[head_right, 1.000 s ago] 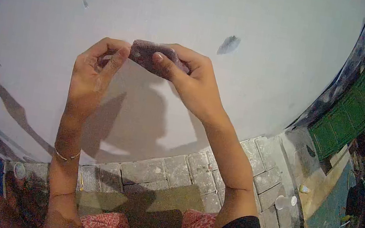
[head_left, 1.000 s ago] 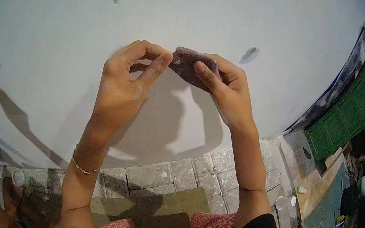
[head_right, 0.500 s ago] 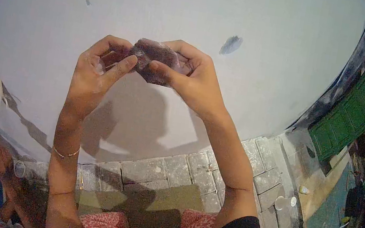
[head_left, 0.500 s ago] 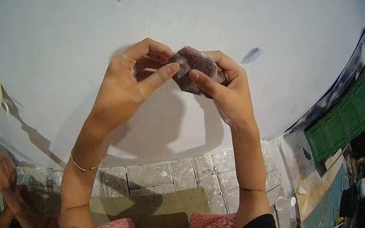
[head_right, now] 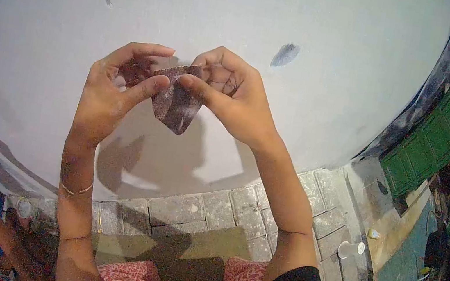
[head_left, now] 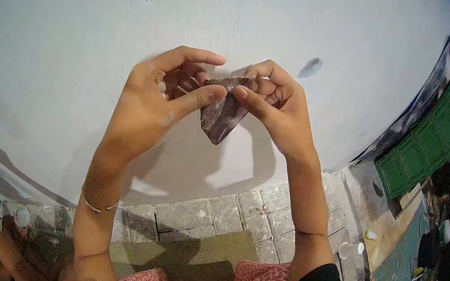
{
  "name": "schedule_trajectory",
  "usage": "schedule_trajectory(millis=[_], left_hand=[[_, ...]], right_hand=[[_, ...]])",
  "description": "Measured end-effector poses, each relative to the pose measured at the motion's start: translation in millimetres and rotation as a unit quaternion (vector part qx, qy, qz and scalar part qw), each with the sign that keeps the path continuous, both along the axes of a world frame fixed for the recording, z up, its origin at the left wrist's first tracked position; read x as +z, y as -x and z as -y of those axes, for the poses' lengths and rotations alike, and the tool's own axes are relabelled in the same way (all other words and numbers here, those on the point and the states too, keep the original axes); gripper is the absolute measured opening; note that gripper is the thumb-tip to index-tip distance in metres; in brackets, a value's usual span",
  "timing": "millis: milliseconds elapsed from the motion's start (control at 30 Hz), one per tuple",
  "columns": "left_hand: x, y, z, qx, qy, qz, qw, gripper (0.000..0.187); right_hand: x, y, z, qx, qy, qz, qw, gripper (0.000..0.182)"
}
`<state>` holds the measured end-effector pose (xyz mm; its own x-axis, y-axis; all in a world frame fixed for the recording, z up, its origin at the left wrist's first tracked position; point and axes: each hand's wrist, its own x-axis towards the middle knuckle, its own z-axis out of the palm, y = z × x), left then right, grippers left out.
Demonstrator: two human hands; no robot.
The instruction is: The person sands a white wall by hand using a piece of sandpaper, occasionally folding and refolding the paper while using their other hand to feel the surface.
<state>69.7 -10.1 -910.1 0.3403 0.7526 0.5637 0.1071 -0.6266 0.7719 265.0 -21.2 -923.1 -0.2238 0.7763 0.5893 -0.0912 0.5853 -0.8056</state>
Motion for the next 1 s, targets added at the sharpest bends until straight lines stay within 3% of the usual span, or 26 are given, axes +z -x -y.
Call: schedule_trajectory(millis=[200, 333, 500, 633, 800, 1000], left_hand=[[0.3, 3.7, -0.9, -0.067, 0.048, 0.031, 0.996, 0.04], [0.5, 3.5, 1.1, -0.065, 0.012, 0.051, 0.996, 0.034], [6.9, 4.3, 7.0, 0.007, -0.004, 0.02, 1.0, 0.047], [3.3, 4.5, 2.5, 0.005, -0.042, 0.059, 0.997, 0.047], [3.2, 3.9, 4.0, 0.091, -0.072, 0.024, 0.993, 0.043], [2.7, 4.0, -0.1, 0.101, -0.051, 0.047, 0.992, 0.036]], right_hand=[[-1.3, 0.7, -0.3, -0.021, -0.028, -0.005, 0.999, 0.016], [1.1, -1.2, 3.1, -0.005, -0.026, -0.007, 1.0, 0.018], [1.4, -2.3, 3.4, -0.001, -0.022, -0.018, 1.0, 0.016], [0.2, -7.1, 2.9, -0.034, -0.02, 0.003, 0.999, 0.015], [-1.7, -5.9, -0.8, -0.045, -0.062, -0.016, 0.997, 0.013], [-1.9, -1.8, -1.4, -0.074, -0.099, 0.008, 0.992, 0.013]])
